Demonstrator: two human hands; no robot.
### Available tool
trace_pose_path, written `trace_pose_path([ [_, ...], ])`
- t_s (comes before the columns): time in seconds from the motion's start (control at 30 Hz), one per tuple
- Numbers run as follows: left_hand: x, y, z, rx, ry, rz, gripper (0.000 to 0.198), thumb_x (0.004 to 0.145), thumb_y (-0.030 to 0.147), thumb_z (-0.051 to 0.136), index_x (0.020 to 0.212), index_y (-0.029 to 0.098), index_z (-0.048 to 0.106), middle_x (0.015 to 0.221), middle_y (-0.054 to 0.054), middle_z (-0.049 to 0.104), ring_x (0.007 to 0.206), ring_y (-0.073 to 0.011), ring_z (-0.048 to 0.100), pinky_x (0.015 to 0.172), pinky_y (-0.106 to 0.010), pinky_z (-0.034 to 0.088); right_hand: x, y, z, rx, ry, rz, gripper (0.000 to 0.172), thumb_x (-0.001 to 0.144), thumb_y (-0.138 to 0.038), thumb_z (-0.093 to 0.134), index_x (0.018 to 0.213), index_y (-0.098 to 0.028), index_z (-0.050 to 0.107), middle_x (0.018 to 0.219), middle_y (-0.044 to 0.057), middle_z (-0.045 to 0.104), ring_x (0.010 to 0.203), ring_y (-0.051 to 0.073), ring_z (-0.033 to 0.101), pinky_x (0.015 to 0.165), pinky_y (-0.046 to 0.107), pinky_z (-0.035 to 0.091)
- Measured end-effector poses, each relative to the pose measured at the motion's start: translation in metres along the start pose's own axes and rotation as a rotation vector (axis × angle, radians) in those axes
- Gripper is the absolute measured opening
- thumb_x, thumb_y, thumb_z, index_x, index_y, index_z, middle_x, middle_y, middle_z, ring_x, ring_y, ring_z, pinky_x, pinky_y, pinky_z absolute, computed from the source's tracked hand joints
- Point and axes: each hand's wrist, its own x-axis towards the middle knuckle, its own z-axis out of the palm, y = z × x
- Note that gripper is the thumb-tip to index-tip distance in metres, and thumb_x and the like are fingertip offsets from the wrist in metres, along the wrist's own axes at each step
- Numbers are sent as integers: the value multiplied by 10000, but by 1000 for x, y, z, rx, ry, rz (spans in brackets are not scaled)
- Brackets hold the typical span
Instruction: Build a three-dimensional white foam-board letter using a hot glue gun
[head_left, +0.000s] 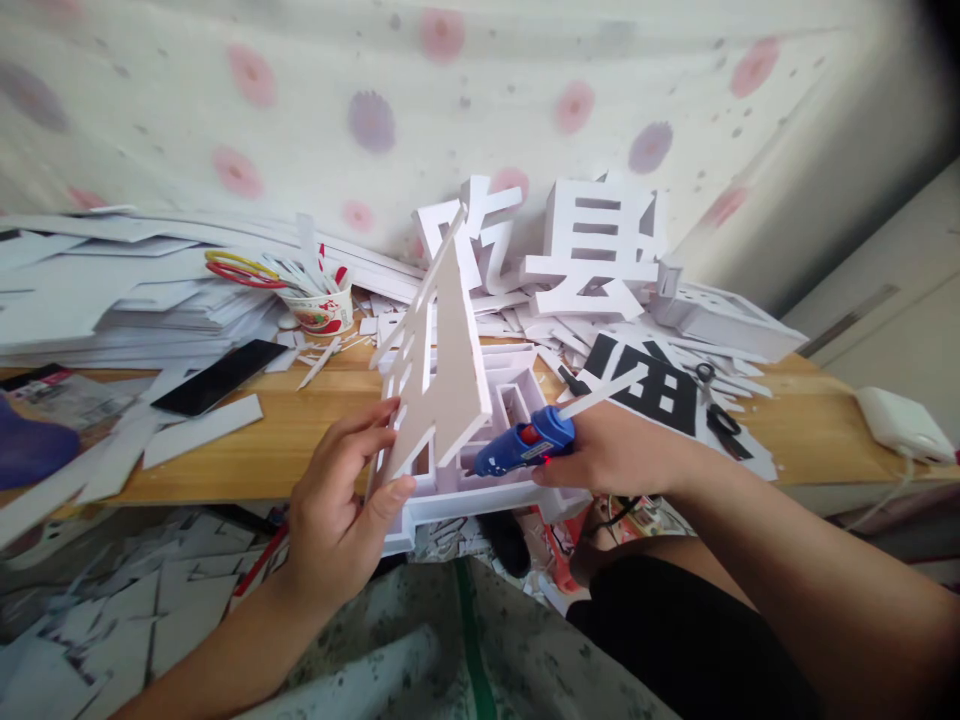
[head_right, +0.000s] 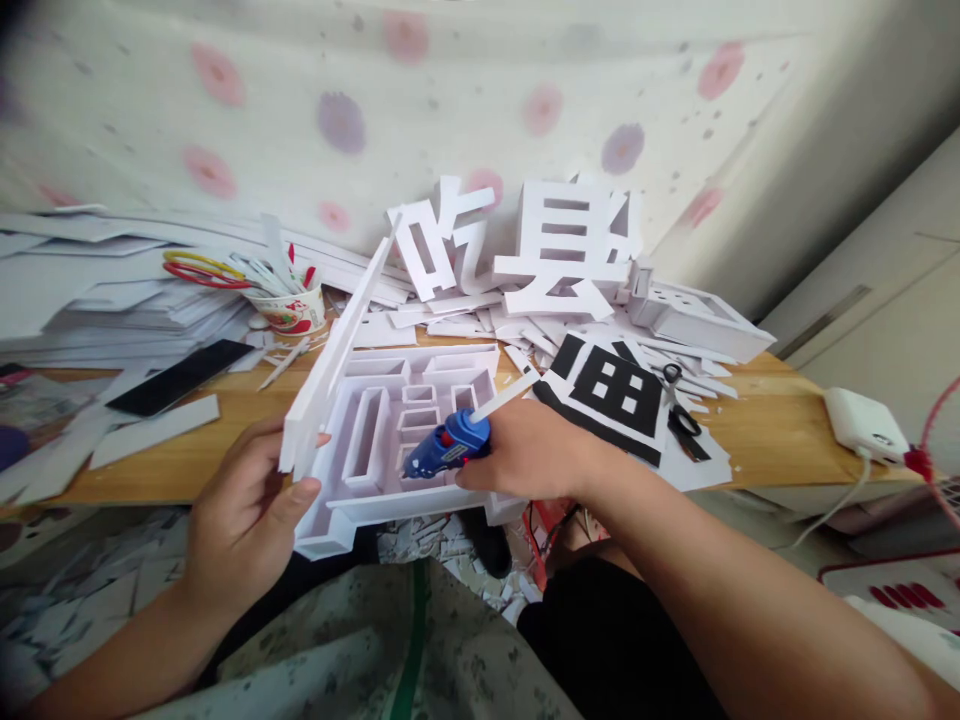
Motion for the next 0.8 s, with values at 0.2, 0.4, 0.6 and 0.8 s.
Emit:
trace_pose_path([
  [0.2, -1, -1, 0, 12, 8, -18, 214, 860, 286, 595, 1070, 243, 592, 1270, -64, 588, 1126, -269, 581, 948, -422, 484, -10, 7, -1, 134, -41, -43, 329, 771, -195, 622, 1078, -249, 728, 935, -25, 736, 810, 183, 649, 721, 263, 501],
  [0.4, -2, -1, 1, 20, 46, -46, 222, 856, 326, 592, 1050, 221, 615, 1213, -88, 629, 1061, -285, 616, 890, -430, 517, -8, -13, 15, 18, 26, -125, 50, 749, -207, 641, 775, -196, 682, 727, -13, 676, 650, 151, 584, 632, 252, 454],
  [0.6, -3, -1, 2, -6, 78, -80, 241, 869, 368, 587, 1051, 211, 607, 1236, -101, 621, 1080, -268, 615, 867, -409, 529, 9, -42, 31, -77, 8, -96, 64, 732, -227, 630, 783, -202, 658, 715, -4, 666, 631, 148, 567, 614, 253, 424],
  [0.8, -4, -2, 3, -64, 92, -82, 250, 871, 373, 591, 1051, 200, 602, 1235, -119, 611, 1137, -256, 590, 893, -378, 521, 15, -46, 35, -69, -48, -31, 37, 733, -213, 605, 739, -205, 641, 690, -5, 665, 645, 157, 582, 607, 253, 422],
])
